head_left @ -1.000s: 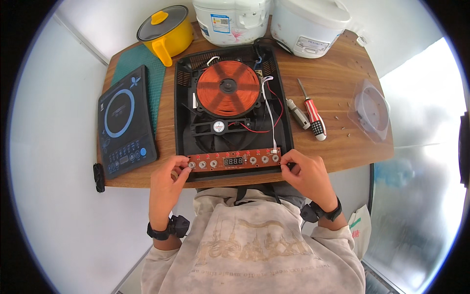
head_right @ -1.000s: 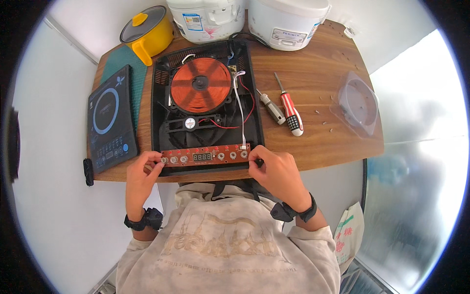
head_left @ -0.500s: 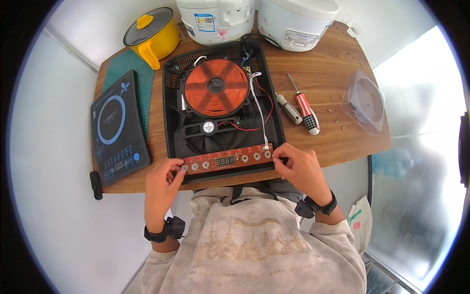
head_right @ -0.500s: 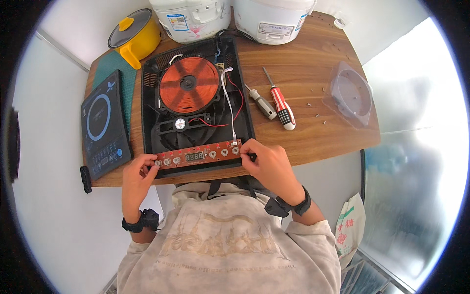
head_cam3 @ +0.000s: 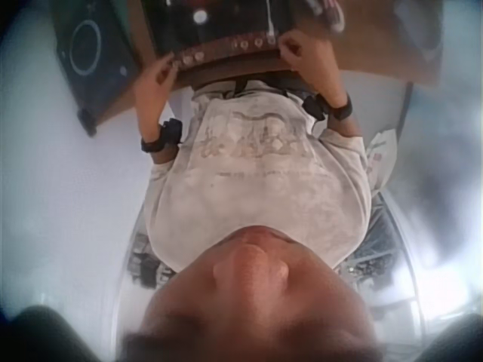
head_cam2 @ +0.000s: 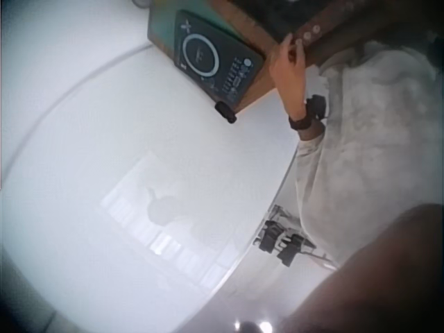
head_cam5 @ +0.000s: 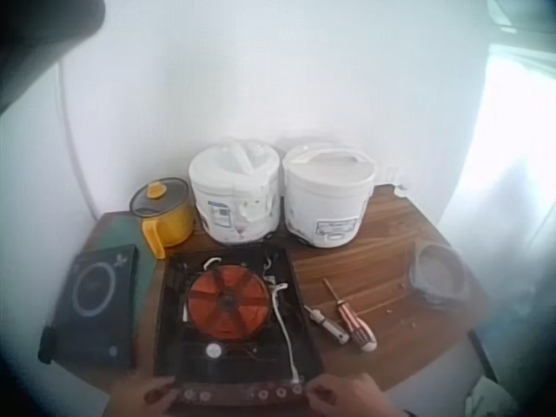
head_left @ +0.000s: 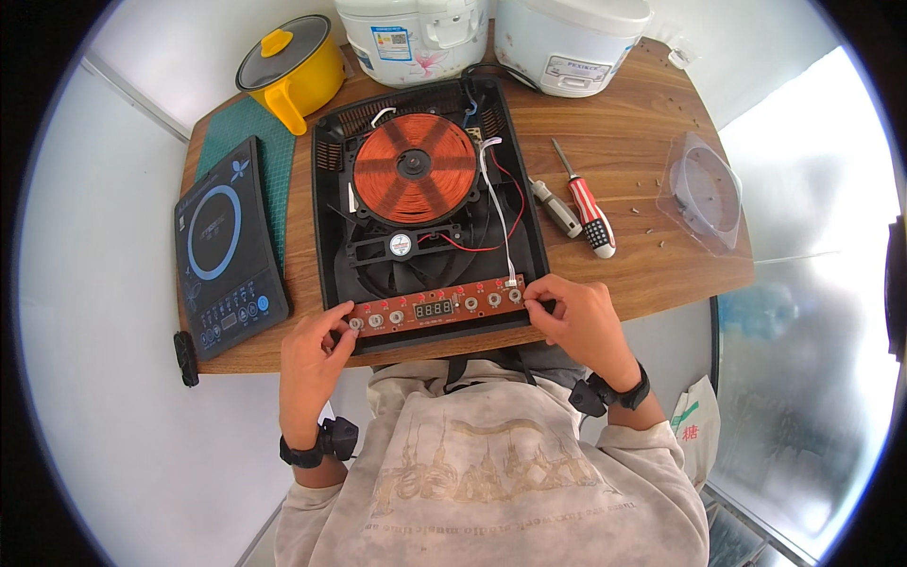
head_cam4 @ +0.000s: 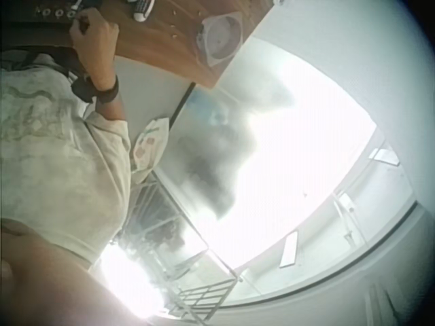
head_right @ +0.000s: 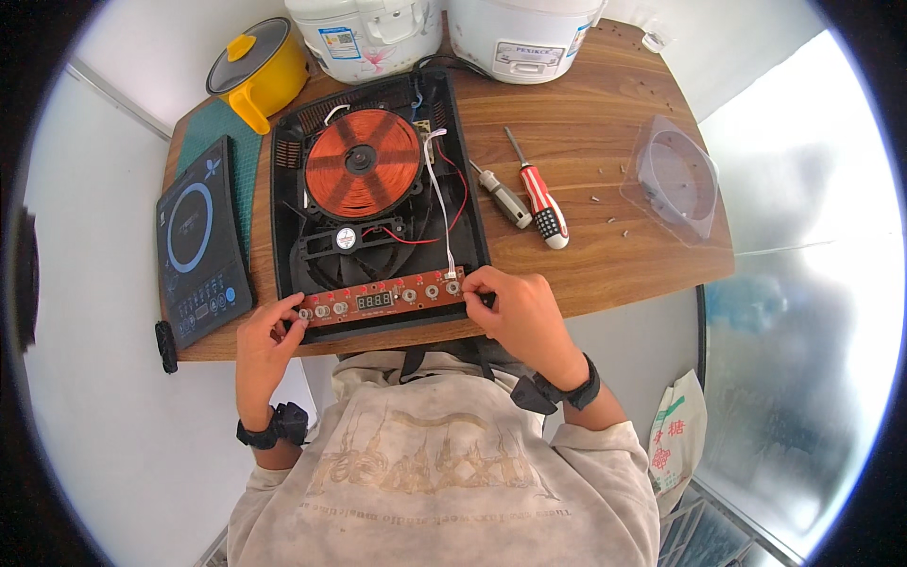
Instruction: The person assembles an electronic device by positioning a copper coil onto a black plastic housing and securing it with a screwdriver. They then connect wires to a circuit board and tighten the connections.
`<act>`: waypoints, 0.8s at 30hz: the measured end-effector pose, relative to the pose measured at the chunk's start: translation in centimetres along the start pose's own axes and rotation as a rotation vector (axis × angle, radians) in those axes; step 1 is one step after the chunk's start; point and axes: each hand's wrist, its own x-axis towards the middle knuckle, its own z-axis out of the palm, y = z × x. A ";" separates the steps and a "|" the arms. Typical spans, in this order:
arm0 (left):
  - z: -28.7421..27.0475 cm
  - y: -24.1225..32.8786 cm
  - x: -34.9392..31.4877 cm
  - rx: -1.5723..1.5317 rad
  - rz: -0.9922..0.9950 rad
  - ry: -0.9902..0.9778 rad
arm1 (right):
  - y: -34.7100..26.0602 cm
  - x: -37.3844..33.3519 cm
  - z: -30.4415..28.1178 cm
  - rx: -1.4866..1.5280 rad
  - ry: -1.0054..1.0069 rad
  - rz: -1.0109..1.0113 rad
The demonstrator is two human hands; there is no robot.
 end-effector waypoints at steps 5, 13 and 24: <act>0.0 -0.1 0.0 -0.004 0.019 -0.002 | -0.1 -0.3 -0.6 -0.010 0.013 0.024; -1.1 1.8 0.2 -0.014 0.064 0.124 | 0.5 -0.4 -0.8 -0.037 0.038 -0.103; 4.8 7.4 3.1 0.158 0.640 -0.097 | 0.4 -0.4 -0.4 -0.118 0.017 -0.211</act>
